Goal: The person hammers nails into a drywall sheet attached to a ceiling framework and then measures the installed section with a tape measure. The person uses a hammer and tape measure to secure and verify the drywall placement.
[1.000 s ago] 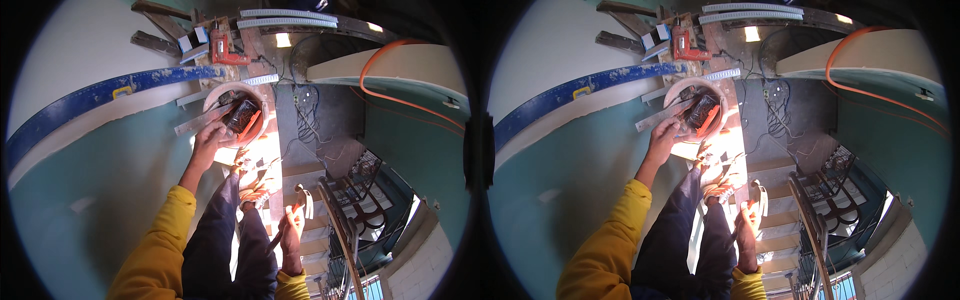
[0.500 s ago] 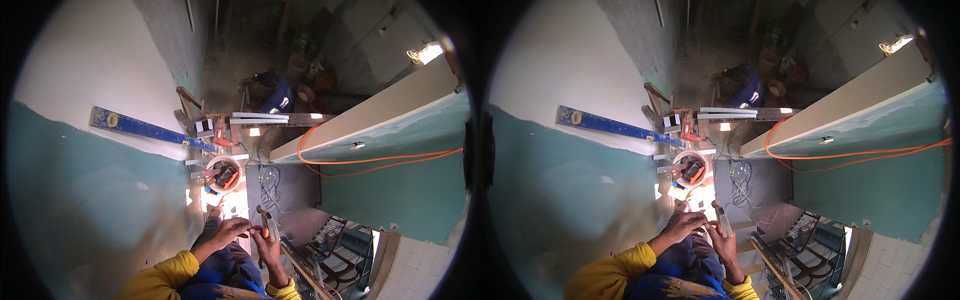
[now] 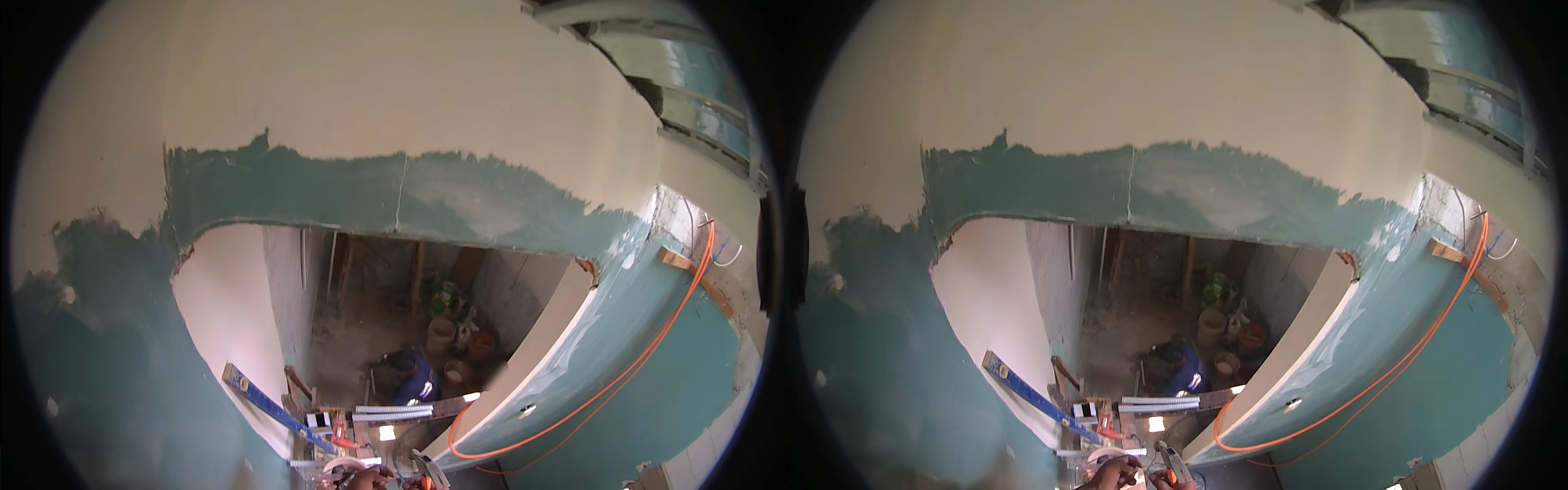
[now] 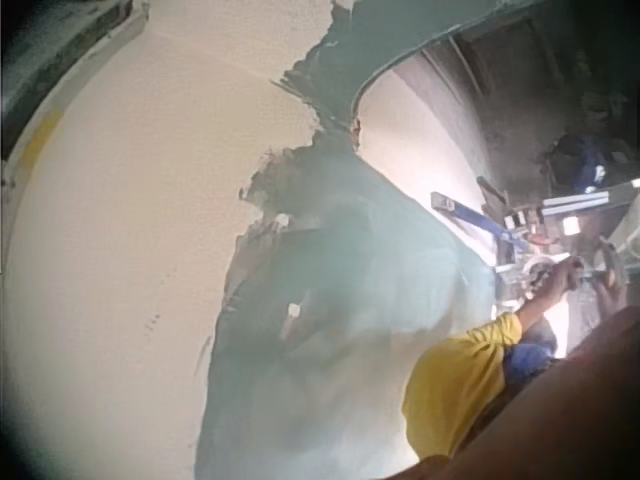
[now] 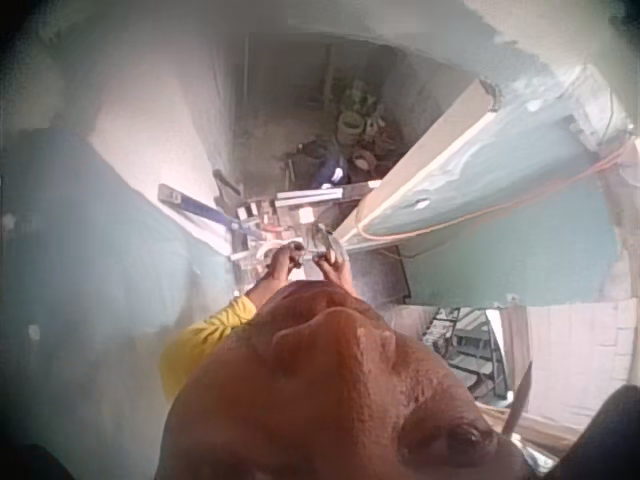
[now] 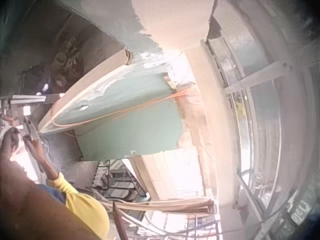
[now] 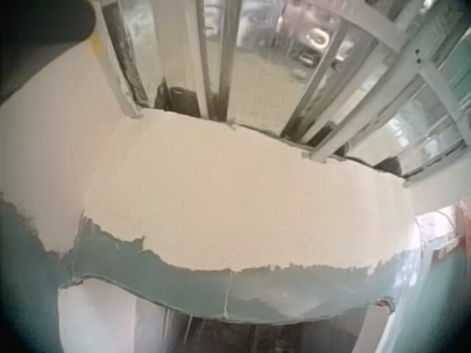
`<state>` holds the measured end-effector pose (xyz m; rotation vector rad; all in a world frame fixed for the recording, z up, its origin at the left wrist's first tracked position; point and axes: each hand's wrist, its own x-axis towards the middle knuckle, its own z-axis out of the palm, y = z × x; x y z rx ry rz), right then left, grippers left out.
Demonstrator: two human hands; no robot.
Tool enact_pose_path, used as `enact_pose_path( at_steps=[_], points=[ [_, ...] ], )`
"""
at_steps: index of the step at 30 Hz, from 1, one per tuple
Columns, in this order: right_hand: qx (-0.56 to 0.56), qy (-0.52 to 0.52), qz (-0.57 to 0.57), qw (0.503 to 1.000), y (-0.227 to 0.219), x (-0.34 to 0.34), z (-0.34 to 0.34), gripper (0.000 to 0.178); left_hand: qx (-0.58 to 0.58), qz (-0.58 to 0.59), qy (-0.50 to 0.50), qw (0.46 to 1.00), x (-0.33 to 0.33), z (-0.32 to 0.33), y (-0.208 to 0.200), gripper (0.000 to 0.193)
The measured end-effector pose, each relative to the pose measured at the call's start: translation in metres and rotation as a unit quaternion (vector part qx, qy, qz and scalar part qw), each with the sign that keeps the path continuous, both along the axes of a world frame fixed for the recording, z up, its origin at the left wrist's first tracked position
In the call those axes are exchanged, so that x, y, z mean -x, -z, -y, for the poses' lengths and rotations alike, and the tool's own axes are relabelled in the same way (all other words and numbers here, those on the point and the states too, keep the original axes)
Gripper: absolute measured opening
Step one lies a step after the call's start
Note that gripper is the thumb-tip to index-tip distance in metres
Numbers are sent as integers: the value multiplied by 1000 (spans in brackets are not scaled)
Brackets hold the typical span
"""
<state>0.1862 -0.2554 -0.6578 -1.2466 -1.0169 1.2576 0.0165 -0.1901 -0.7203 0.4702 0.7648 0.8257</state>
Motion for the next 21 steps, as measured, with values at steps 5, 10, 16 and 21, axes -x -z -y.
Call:
enact_pose_path(
  at_steps=[5, 10, 16, 21],
  points=[
    [-280, -85, 350, 890, -43, -8, -41, 33, -379, -162, 19, 911, 10, -46, -89, 29],
    [6, -42, 264, 963, -115, 13, -71, 25, -603, -208, -64, 768, 27, -90, -116, 9],
    [-112, 0, 236, 965, -133, 20, -93, 24, -645, -239, 93, 719, 55, -124, -179, 16],
    [-87, -27, 235, 968, -146, 8, -97, 62, -695, -303, 107, 644, 49, -127, -202, 21]
  ],
)
